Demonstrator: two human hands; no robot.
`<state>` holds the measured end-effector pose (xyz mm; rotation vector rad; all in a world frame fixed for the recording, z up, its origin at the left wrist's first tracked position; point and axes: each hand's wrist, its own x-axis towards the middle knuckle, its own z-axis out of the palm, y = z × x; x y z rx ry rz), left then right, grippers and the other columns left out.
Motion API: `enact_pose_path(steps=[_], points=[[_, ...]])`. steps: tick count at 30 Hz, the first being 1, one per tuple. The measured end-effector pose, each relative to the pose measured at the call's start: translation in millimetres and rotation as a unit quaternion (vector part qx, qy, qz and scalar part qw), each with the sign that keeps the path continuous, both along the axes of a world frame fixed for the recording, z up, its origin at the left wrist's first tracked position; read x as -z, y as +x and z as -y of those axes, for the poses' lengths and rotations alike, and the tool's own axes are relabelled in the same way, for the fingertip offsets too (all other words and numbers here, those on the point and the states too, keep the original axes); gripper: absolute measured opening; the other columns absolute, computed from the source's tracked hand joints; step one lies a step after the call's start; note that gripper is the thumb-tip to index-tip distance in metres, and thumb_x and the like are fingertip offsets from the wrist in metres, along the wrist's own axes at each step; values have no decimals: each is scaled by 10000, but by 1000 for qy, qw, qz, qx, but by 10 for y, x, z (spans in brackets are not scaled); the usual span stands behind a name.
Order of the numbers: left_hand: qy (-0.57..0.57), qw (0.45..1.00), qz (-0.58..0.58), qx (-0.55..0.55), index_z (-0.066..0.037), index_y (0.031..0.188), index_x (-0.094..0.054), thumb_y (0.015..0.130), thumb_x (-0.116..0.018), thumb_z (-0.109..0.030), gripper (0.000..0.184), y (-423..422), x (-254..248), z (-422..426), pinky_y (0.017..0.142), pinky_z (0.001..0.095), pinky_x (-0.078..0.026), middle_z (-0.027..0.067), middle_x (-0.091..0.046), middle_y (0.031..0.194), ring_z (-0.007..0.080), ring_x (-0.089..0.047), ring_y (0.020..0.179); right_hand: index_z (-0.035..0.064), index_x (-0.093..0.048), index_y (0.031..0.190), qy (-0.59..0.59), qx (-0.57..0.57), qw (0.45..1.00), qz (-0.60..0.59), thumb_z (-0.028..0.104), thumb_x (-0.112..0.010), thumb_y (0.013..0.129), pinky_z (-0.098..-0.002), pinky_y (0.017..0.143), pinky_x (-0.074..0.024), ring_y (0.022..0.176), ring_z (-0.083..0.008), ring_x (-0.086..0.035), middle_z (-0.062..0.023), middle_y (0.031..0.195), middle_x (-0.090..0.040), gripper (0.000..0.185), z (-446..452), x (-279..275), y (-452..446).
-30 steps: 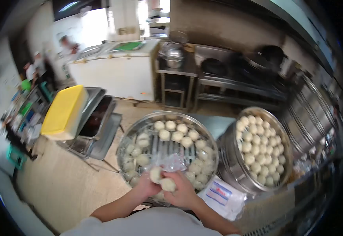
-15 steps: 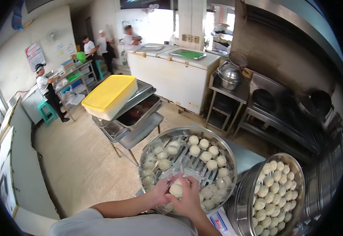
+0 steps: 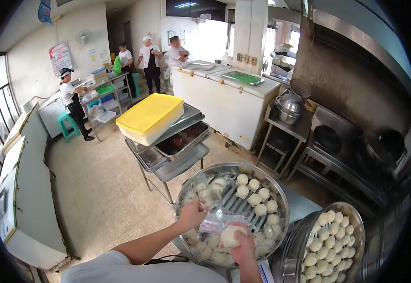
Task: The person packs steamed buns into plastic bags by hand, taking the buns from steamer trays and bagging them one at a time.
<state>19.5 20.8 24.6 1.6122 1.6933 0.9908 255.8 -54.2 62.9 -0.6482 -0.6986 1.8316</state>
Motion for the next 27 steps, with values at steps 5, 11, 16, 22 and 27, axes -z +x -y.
enact_pose_path(steps=[5,11,16,22,27], points=[[102,980,86,149,-92,1116,-720,847,-777,-160,283,212,-66,105,675,408,-548,147,-706,840,320,-706,754,-69,-532,1392,23,-12,987,158,127,-686,863,-499,642,-635,979,-320,-716,-196,1213,-676,585,80,-131,-354],[95,974,96,183,10,965,-744,850,-713,47,125,147,52,145,732,316,-565,129,-730,925,178,-705,801,-35,-435,1517,-72,-84,971,214,94,-717,880,-425,674,-630,992,-237,-706,-133,1203,-670,708,6,-130,-259],[5,965,152,215,-14,994,-754,867,-738,4,129,126,-111,282,738,314,-558,120,-744,919,161,-696,811,45,-298,1610,-121,-144,956,226,116,-699,900,-450,683,-628,999,-245,-699,-132,1237,-639,818,-76,237,-256],[-49,955,56,288,-27,1024,-737,957,-703,-98,102,-30,-59,345,771,318,-544,67,-748,904,131,-663,818,43,-437,1507,-181,-6,981,75,264,-636,924,-536,720,-597,913,-354,-706,-172,1203,-655,654,-9,314,-121],[-127,884,336,297,-32,1065,-683,1012,-626,-97,101,72,330,296,845,284,-497,-3,-695,943,101,-614,886,129,-502,1389,-208,-31,977,46,387,-582,912,-557,651,-566,797,-425,-691,-185,1130,-676,548,-60,878,-83]])
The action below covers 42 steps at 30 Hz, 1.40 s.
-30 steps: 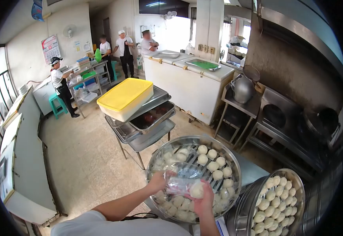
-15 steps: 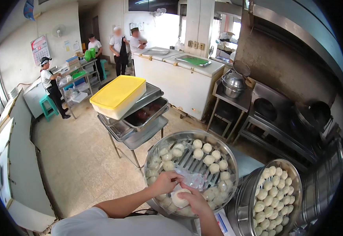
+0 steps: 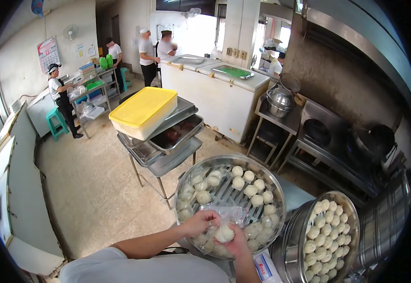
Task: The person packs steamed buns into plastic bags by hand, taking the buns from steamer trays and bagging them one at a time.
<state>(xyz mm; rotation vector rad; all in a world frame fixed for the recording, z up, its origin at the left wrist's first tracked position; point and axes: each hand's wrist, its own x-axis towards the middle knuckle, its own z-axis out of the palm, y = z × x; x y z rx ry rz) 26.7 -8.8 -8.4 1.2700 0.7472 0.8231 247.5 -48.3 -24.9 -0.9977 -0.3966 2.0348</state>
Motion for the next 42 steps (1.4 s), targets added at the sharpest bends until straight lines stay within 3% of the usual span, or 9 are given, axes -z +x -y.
enact_pose_path(steps=[7,11,17,20,25,28,34,37,42], points=[[-13,998,-62,0,-49,1064,-664,1042,-581,-116,109,98,237,30,811,261,-472,-27,-648,957,77,-562,894,65,-419,1487,38,144,982,-113,311,-584,920,-530,594,-580,793,-391,-709,-145,1257,-656,639,84,-459,-120],[-67,998,2,-8,-40,1033,-671,1033,-604,-128,111,249,-296,150,767,273,-486,-26,-656,952,75,-557,894,67,-468,1424,121,135,979,96,207,-551,955,-488,618,-596,845,-321,-709,-128,1202,-660,498,49,-6,-206],[317,939,-130,-7,-33,971,-666,960,-669,-103,72,209,-246,97,747,370,-508,103,-674,916,273,-640,837,37,-564,1260,110,262,958,48,240,-535,1019,-434,747,-599,937,-276,-696,-112,1111,-676,316,40,-249,-383],[352,918,-182,-13,-34,936,-655,895,-683,-80,67,230,-353,71,805,428,-501,141,-661,936,379,-617,885,50,-575,1247,77,276,958,-18,269,-560,1031,-417,777,-591,953,-263,-690,-101,1096,-677,309,-3,-246,-357],[398,897,-189,-40,-37,929,-640,842,-687,-85,111,359,-236,180,852,449,-480,128,-652,909,370,-612,931,29,-590,1234,76,288,952,-64,209,-585,1035,-385,789,-582,933,-244,-684,-88,1093,-678,268,-156,26,-263],[376,913,-152,-37,-42,943,-636,838,-684,-91,125,472,-44,296,858,462,-491,123,-650,924,369,-620,938,-17,-607,1292,123,336,921,154,145,-639,1010,-337,842,-567,985,-217,-676,-99,1162,-679,326,-222,-66,-367],[359,902,-225,-87,-70,1023,-653,835,-689,-132,201,407,-483,338,836,463,-533,131,-668,988,366,-654,936,-52,-633,1220,259,236,901,257,11,-670,937,-324,794,-568,914,-175,-674,-103,1062,-693,292,-208,-46,-222],[345,885,-286,-126,-89,1065,-661,821,-695,-171,260,421,-593,155,802,450,-548,129,-678,1001,352,-672,933,-47,-648,1271,452,212,720,483,-4,-686,869,-327,848,-548,1018,-214,-673,-151,1137,-700,406,-193,21,-257],[312,880,-342,-102,-77,994,-680,806,-697,-192,221,392,-632,-6,773,445,-554,135,-700,952,353,-691,908,-12,-654,1111,470,133,689,535,33,-681,845,-400,825,-543,930,-309,-698,-159,1026,-715,271,-100,-346,-391]])
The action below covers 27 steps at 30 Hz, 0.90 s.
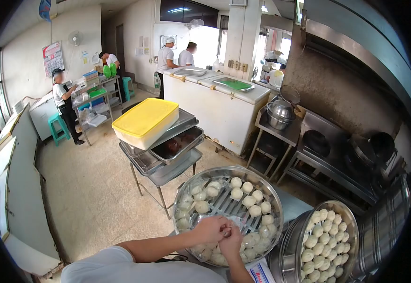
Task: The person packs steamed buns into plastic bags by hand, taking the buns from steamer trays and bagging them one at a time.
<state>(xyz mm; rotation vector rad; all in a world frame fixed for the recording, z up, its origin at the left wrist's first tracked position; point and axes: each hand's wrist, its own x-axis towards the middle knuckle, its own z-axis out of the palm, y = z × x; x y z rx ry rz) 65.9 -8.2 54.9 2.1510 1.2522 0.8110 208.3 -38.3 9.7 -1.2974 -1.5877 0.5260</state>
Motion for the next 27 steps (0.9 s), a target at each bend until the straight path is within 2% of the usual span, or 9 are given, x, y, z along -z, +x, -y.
enact_pose_path(steps=[4,7,10,13,16,18,20,23,27], points=[[-41,999,17,-1,-48,907,-687,816,-694,-182,163,-21,-9,-27,754,449,-549,161,-712,901,374,-693,856,16,-657,1041,59,24,994,93,60,-734,773,-423,807,-542,877,-382,-681,-174,946,-701,282,18,107,37],[-64,996,54,9,-57,878,-666,801,-653,-144,117,35,96,-2,742,467,-535,170,-701,891,388,-686,847,42,-637,1000,-29,-25,993,109,66,-722,772,-443,808,-531,911,-389,-652,-176,955,-671,245,3,268,64],[-76,994,80,25,-57,894,-649,794,-625,-113,117,82,131,116,738,483,-524,179,-690,887,404,-675,843,37,-614,1018,-35,-123,991,-27,73,-733,766,-426,848,-517,967,-352,-648,-157,1003,-665,281,-17,366,78],[-43,992,117,34,-41,913,-637,801,-616,-97,127,134,197,177,737,494,-518,196,-677,873,420,-664,837,14,-585,1112,37,-95,980,168,107,-748,772,-406,914,-487,1054,-318,-624,-146,1093,-651,388,-47,242,200],[-37,989,140,38,-27,916,-631,811,-631,-61,110,142,133,258,723,468,-512,204,-655,858,405,-654,819,-6,-583,1109,-8,-48,997,68,133,-749,792,-397,904,-487,1044,-320,-630,-157,1097,-654,384,61,-6,117],[-43,987,148,36,-24,910,-627,803,-635,-35,108,143,108,276,713,452,-508,201,-644,850,397,-648,808,-24,-571,1172,123,-50,971,197,172,-761,798,-396,844,-504,967,-321,-653,-159,1017,-659,463,-85,221,245],[-52,986,155,31,-27,900,-619,780,-625,-13,122,154,165,312,705,450,-503,196,-639,842,400,-643,804,-40,-549,1245,81,-40,983,162,204,-773,794,-406,822,-518,932,-341,-666,-176,981,-665,559,-154,425,277],[-54,989,137,32,-33,906,-624,778,-625,-13,130,205,247,430,697,444,-502,182,-639,841,402,-639,798,-55,-507,1348,-114,-25,993,36,232,-790,777,-437,860,-527,956,-396,-665,-218,1012,-671,699,-97,500,283],[-62,988,135,47,-43,922,-636,837,-653,-49,86,161,190,444,703,446,-509,177,-650,849,397,-640,801,-7,-565,1323,66,-75,974,201,213,-833,750,-397,895,-540,1010,-354,-682,-185,1092,-696,669,-37,417,364]])
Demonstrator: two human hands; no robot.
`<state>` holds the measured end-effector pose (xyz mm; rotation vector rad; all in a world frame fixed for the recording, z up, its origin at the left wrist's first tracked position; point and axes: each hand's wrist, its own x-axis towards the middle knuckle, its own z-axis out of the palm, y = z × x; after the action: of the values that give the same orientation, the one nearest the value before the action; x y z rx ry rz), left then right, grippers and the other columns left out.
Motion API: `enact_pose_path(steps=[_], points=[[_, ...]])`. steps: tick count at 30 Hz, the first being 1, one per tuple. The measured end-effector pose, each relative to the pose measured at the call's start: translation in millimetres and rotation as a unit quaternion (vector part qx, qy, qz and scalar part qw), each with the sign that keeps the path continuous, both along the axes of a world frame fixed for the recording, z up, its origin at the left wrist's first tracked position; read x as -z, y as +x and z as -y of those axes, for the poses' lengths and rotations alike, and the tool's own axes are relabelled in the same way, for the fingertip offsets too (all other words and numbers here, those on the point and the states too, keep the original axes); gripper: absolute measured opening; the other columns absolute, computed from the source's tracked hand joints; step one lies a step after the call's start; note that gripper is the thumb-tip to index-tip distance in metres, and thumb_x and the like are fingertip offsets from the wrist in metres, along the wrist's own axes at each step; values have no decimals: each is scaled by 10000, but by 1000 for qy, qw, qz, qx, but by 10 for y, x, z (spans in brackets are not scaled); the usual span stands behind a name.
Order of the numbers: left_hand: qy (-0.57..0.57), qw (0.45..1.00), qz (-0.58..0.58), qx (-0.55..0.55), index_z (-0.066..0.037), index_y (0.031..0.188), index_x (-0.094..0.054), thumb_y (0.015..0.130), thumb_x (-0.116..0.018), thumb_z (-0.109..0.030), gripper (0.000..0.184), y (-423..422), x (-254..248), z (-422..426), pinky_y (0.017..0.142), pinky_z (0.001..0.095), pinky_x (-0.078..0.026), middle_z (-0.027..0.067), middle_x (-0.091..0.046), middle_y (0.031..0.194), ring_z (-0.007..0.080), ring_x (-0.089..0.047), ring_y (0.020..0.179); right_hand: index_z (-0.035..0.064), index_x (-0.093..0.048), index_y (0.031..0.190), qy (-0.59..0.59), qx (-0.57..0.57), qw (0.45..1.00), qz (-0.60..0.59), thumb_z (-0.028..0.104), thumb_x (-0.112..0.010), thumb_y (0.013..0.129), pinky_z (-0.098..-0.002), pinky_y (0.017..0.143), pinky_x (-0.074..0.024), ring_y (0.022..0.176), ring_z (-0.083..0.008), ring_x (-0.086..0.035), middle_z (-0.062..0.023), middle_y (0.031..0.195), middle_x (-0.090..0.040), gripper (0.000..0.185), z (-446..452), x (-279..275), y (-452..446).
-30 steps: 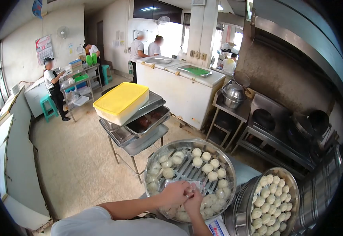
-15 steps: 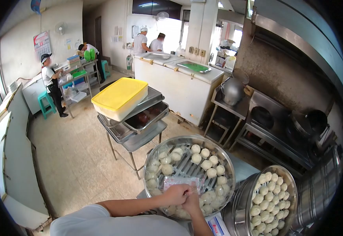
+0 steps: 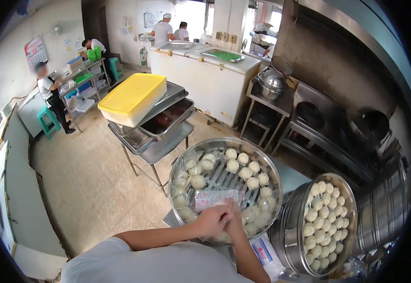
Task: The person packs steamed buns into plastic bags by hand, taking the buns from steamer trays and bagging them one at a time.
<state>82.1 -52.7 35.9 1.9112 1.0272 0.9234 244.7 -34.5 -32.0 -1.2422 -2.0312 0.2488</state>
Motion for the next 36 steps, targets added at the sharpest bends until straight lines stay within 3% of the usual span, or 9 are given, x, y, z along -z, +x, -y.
enact_pose_path(steps=[5,8,9,12,22,27,31,34,36], points=[[-19,996,82,-4,-45,1061,-664,887,-676,-81,178,-170,-58,-70,762,425,-537,158,-688,946,323,-667,855,14,-613,1290,-92,42,995,-6,191,-858,728,-435,950,-541,1137,-377,-655,-216,1257,-650,639,180,-270,65],[-8,981,120,-149,-16,1179,-648,936,-669,-148,277,-287,207,-386,816,383,-549,114,-714,1055,258,-674,903,7,-594,1330,-154,36,987,2,157,-849,731,-466,1013,-517,1214,-422,-612,-248,1358,-592,668,351,-989,-107],[-312,911,259,-73,-15,1247,-624,999,-645,-325,397,-330,231,-449,899,388,-559,101,-709,1169,256,-684,988,6,-593,1327,-113,-15,993,4,147,-843,738,-471,1023,-513,1227,-430,-605,-250,1374,-583,655,373,-1088,-122],[-642,642,411,90,-91,1273,-629,1040,-536,-535,510,-346,170,-383,950,414,-538,86,-685,1212,248,-657,1097,8,-585,1345,-57,-92,994,13,136,-826,767,-466,1047,-502,1278,-431,-580,-256,1419,-557,639,350,-1007,-240],[-603,543,581,67,-35,1292,-603,1037,-550,-477,514,-471,660,-485,935,498,-571,151,-685,1214,327,-685,1087,27,-705,1194,-80,-52,995,-2,167,-810,826,-461,986,-545,1142,-396,-676,-227,1318,-652,407,401,-1414,-112],[-595,541,593,45,-10,1336,-567,1043,-530,-486,561,-650,317,-496,969,516,-566,189,-670,1232,345,-681,1110,-4,-707,1178,10,84,996,-38,158,-862,741,-430,960,-552,1060,-388,-696,-212,1155,-707,491,490,-1826,-216],[-644,556,504,147,-15,1392,-523,1049,-514,-489,585,-558,403,-487,1027,540,-539,196,-648,1294,357,-661,1168,-5,-719,1079,63,29,997,38,83,-810,759,-398,799,-557,860,-361,-692,-166,918,-697,344,423,-1591,-338],[-650,626,421,89,-42,1423,-509,1054,-482,-529,612,-485,305,-428,1053,535,-510,178,-637,1335,340,-640,1217,2,-718,981,-45,1,999,-18,45,-757,807,-391,662,-523,724,-331,-651,-145,797,-646,183,428,-1276,-229],[-513,778,362,29,-52,1436,-500,1025,-576,-493,607,-417,569,-394,1060,510,-497,156,-638,1339,310,-636,1220,16,-708,904,-45,21,997,-60,19,-699,851,-409,620,-517,695,-339,-648,-137,819,-670,54,428,-1229,-170]])
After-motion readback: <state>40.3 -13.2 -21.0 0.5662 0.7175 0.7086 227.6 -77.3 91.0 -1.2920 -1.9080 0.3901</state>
